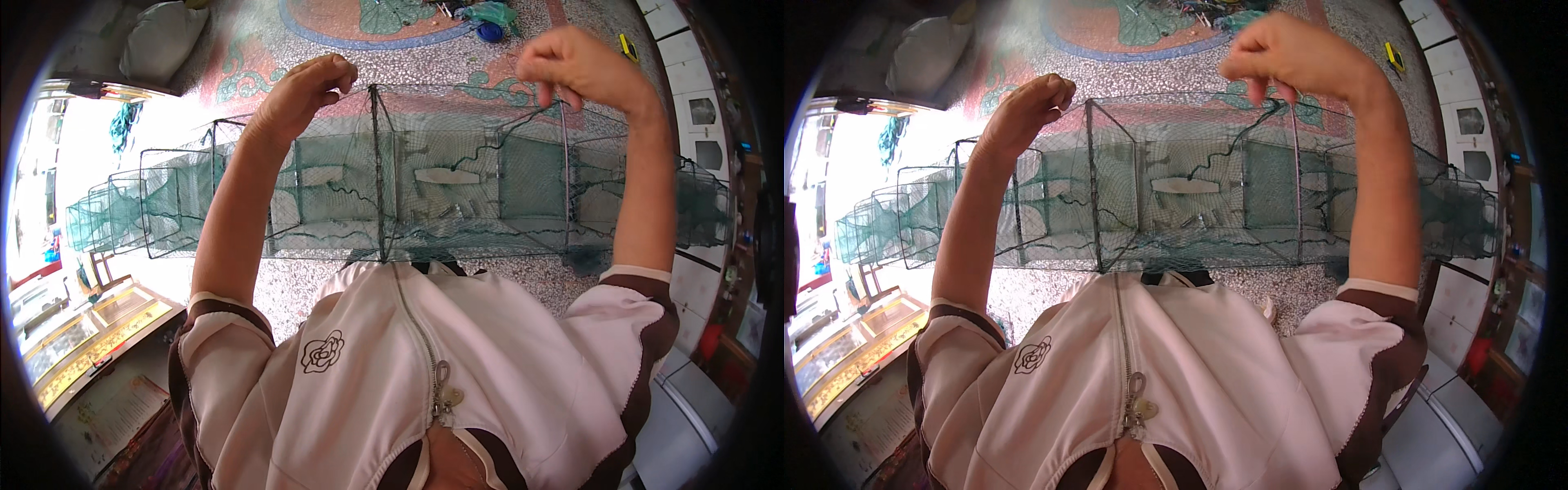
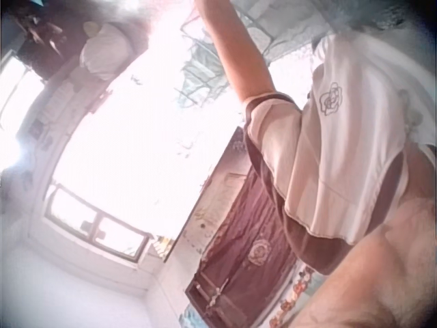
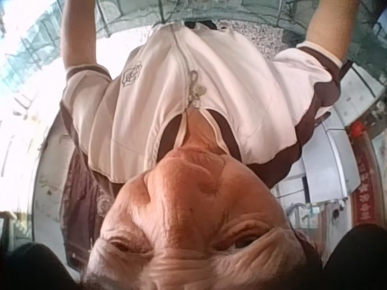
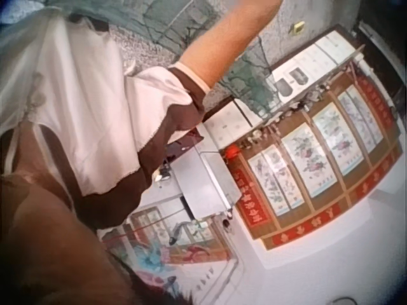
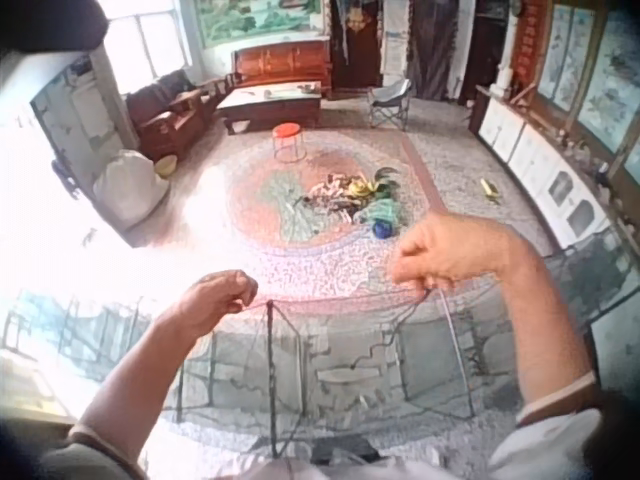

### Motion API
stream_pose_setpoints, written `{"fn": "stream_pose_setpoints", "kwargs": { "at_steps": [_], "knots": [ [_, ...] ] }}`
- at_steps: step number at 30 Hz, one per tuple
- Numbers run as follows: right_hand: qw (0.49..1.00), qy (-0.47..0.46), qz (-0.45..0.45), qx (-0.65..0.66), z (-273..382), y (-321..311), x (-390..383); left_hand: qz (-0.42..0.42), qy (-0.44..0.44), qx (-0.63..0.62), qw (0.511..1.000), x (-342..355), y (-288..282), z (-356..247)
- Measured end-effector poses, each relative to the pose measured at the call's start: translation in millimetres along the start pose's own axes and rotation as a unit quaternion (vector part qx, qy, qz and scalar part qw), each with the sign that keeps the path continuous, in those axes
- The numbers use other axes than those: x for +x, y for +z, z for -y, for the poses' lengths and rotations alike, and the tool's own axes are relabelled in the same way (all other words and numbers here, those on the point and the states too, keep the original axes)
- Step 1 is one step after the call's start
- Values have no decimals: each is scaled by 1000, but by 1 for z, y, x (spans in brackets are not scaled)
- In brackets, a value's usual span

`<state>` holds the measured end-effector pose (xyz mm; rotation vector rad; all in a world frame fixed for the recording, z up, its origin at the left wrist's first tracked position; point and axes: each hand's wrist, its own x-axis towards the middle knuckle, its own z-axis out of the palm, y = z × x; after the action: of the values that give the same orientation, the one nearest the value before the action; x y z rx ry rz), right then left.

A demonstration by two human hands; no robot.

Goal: The person repairs a green mesh fishing net by hand using a green shuttle tool to weave thread through the mesh, working on one section at a time.

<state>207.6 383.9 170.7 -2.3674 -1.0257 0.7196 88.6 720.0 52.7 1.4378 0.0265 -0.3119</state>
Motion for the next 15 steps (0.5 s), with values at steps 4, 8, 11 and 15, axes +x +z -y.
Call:
{"fn": "stream_pose_setpoints", "kwargs": {
  "at_steps": [4,8,11,15],
  "knots": [
    [966,65,-182,172,-32,18,-9,-4,-28,5,1000,5,0,1],
    [896,-11,-391,211,-31,37,0,-39,-30,-23,999,7,-2,0],
    [914,-203,-292,194,-12,54,-2,-43,-36,-78,995,9,-7,0],
    [962,-165,-212,58,18,100,-2,-31,-36,-95,994,13,-14,1]
  ]
}}
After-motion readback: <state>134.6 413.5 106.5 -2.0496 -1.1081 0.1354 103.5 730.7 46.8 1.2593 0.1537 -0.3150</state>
